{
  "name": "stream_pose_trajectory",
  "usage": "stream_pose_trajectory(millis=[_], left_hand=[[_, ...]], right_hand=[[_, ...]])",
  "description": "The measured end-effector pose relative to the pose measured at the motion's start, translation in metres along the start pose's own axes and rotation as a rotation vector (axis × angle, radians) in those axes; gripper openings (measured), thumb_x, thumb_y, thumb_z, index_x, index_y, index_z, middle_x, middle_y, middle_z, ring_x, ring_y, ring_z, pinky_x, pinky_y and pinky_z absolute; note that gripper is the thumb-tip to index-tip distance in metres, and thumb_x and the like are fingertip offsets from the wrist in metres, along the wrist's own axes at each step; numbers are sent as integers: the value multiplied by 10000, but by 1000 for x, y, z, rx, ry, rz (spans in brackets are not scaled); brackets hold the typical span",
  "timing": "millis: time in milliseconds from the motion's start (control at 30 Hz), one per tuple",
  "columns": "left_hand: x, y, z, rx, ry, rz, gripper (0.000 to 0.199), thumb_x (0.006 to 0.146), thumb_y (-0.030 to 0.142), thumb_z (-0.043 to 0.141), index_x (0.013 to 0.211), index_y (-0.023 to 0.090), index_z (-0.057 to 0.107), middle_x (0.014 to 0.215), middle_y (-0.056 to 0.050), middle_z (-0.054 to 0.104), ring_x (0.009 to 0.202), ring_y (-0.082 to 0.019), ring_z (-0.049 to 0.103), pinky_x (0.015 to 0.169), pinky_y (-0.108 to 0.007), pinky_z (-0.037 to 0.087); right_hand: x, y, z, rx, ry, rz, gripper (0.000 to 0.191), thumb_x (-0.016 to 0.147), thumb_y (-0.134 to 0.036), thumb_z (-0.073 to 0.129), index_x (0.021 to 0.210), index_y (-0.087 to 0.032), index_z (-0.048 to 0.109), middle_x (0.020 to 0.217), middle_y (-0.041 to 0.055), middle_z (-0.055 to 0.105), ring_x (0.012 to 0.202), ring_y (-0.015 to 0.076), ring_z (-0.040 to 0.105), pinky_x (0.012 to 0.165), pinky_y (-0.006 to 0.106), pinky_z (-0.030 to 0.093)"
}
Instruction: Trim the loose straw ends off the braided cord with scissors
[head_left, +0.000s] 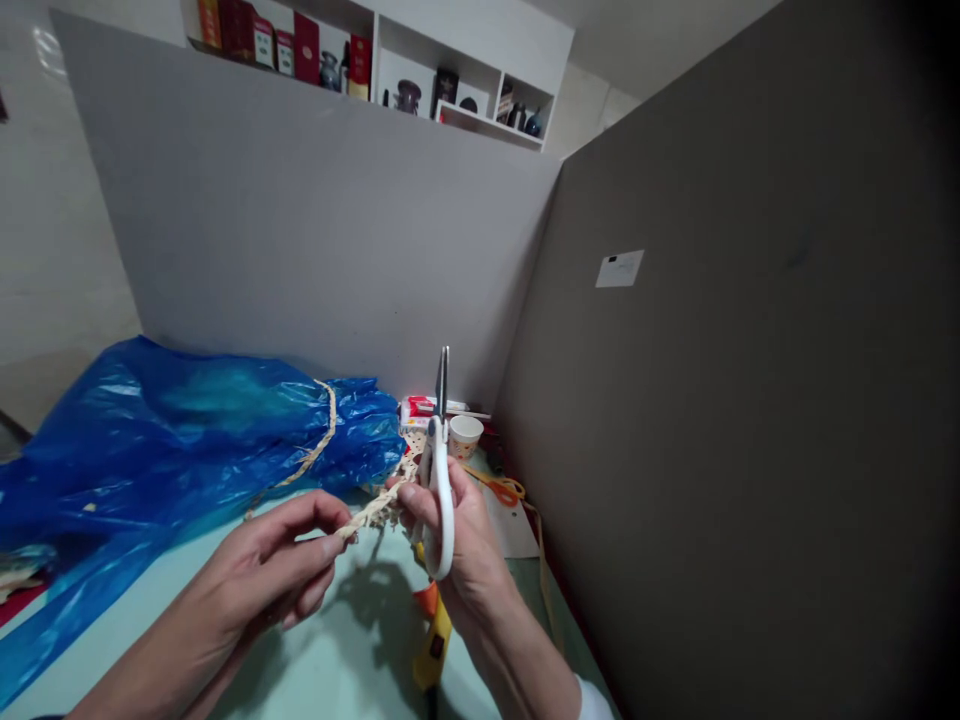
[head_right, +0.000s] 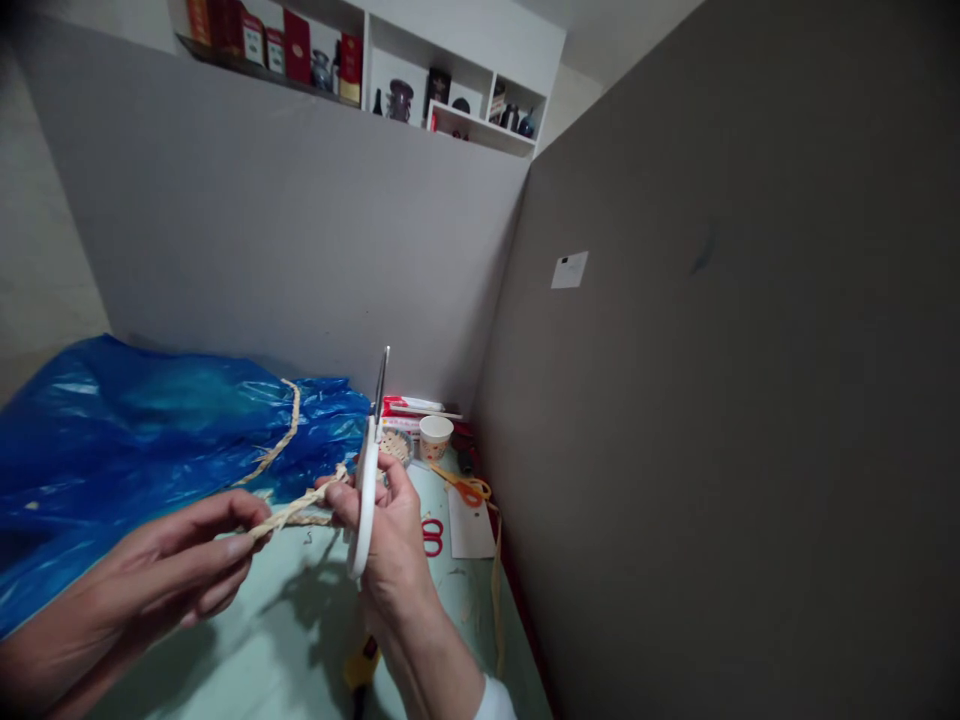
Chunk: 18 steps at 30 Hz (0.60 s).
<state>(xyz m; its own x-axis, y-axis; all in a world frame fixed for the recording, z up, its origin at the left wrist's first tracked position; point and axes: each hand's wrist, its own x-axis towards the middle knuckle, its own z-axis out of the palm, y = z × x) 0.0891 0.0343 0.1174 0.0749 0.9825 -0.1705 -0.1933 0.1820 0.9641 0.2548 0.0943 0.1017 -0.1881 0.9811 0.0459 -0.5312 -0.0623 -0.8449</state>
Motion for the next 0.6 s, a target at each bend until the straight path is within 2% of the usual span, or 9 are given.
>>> stream_pose_trajectory(millis=[133, 233, 333, 433, 600], left_hand=[[-10, 6, 7, -68, 8, -9, 247, 731, 453, 827, 827, 238, 751, 706, -3, 617, 643, -159, 530, 569, -225, 453], [-12, 8, 6, -26, 20, 13, 228, 723, 438, 837, 831, 249, 768, 754, -19, 679, 711, -181, 595, 609, -223, 494], [-11, 7, 2, 75, 47, 80, 210, 728, 453, 834, 781, 259, 773, 720, -10, 688, 693, -173, 603, 598, -202, 489], [-11, 5, 0, 188, 123, 214, 242, 686, 496, 850, 692, 267, 772, 643, 5, 666, 641, -161, 588, 582, -190, 476], [-18, 5, 10, 255, 235, 308, 160, 687, 445, 799, 656, 296, 750, 622, 46, 622, 613, -150, 568, 585, -184, 481]], right_hand=[[-7, -8, 6, 29, -52, -23, 522, 607, -302, 931, 982, -211, 580, 757, -9, 714, 608, 110, 571, 609, 225, 470], [-11, -15, 9, 0, -58, -30, 501, 608, -301, 928, 954, -217, 575, 731, -30, 693, 601, 103, 553, 600, 217, 446], [-13, -17, 10, -21, -45, -28, 477, 613, -297, 919, 939, -216, 580, 778, -10, 714, 619, 110, 562, 605, 227, 435], [-14, -16, 10, -25, -43, -35, 480, 610, -311, 922, 945, -213, 593, 780, -1, 721, 607, 105, 550, 587, 223, 420], [-16, -15, 11, -39, -46, -38, 503, 571, -324, 956, 913, -195, 611, 751, -1, 706, 609, 103, 546, 587, 217, 429]])
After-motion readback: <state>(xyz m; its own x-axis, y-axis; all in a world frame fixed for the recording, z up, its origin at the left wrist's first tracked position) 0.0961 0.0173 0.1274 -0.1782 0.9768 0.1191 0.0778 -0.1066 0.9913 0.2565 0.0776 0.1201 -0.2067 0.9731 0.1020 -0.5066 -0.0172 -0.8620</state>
